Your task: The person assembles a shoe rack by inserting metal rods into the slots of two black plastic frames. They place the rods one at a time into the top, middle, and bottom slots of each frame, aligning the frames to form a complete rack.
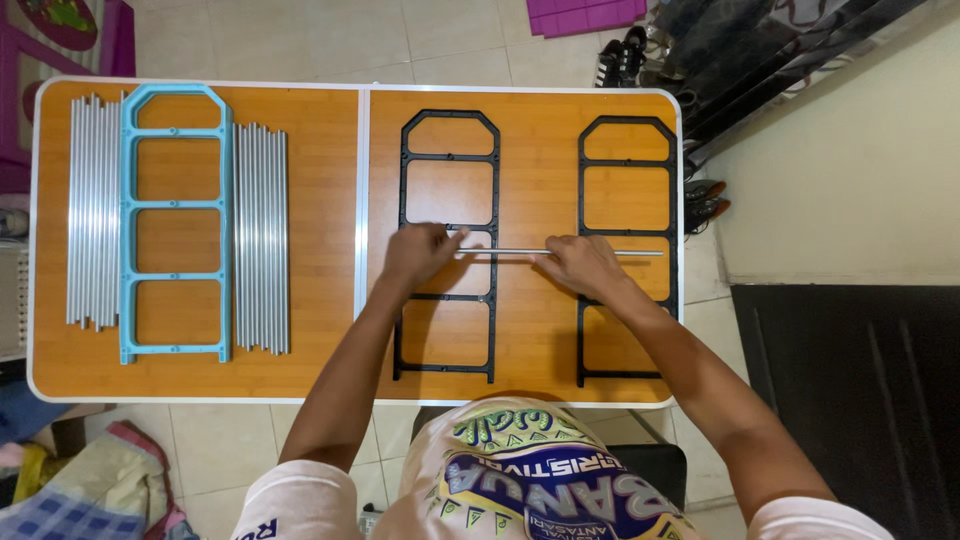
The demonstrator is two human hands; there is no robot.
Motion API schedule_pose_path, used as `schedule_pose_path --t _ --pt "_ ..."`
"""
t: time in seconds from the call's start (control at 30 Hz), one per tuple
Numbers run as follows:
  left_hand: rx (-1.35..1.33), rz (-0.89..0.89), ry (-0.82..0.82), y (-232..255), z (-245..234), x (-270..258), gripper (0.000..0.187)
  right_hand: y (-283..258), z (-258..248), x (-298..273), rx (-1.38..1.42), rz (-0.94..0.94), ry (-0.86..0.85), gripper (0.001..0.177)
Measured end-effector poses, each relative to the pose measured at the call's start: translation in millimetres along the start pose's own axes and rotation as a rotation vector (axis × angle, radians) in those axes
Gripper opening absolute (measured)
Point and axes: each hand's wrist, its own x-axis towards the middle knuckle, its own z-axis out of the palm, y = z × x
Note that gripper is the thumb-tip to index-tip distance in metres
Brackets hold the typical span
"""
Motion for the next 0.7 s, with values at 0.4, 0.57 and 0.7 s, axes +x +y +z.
schedule_pose_path --t 0.4,0.57,0.7 --pt "-0.075 -0.354 0.393 -87.2 25.3 28.4 0.05 23.7 -7.2 -12.1 -0.016 0.053 -0.018 0.056" --pt "-0.115 -0.389 0.488 -79.3 44.3 28.5 0.029 24.9 -5.4 -11.5 0.009 0.042 0.012 0.056" --pt "-0.121 -0.392 0.52 -78.0 44.4 30.0 0.023 24.9 -6.6 -8.6 0.024 0.065 -0.014 0.055"
